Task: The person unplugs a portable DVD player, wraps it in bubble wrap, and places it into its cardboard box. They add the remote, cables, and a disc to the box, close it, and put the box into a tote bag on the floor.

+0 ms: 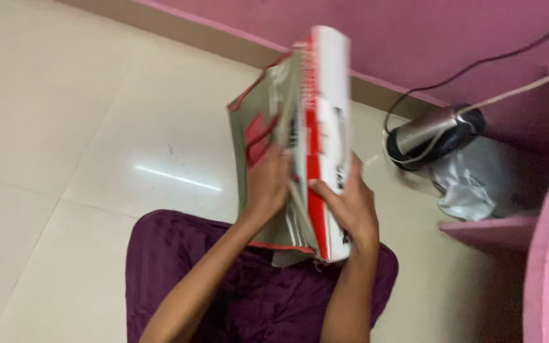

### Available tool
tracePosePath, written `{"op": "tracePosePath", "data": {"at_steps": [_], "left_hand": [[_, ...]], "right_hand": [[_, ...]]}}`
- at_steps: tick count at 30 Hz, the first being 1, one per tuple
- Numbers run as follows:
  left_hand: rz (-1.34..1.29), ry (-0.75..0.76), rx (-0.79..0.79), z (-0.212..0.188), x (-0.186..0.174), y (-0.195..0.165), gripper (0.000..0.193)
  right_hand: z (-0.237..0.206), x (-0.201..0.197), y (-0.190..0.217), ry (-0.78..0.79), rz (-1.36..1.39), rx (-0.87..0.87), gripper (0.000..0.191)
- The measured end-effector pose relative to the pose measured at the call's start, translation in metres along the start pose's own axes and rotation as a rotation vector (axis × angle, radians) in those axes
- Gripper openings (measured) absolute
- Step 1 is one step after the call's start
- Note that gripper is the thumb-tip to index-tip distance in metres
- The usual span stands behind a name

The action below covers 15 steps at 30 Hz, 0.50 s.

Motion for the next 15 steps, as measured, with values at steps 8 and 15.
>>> {"op": "tracePosePath", "data": {"at_steps": [8,15], "left_hand": [[0.138,0.071,-0.459,-0.021,-0.079,0.098,0.052],[0.104,0.143,-0.475,-0.009,-0.097,0.129,0.053]], "right_hand": [[-0.042,0.114,0.070,0.456,-0.395,-0.118,0.102],[-0.094,0.079,0.125,0.028,-0.037,-0.614,0.067]]}}
Point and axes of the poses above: each hand's wrist, its own z-axis towards the middle knuckle, its own x-axis out of the palm, y = z × x, the point moved 10 cm from there along z, towards the middle knuckle, and after that the axes turned 5 degrees about -y, right-handed, at the moved point
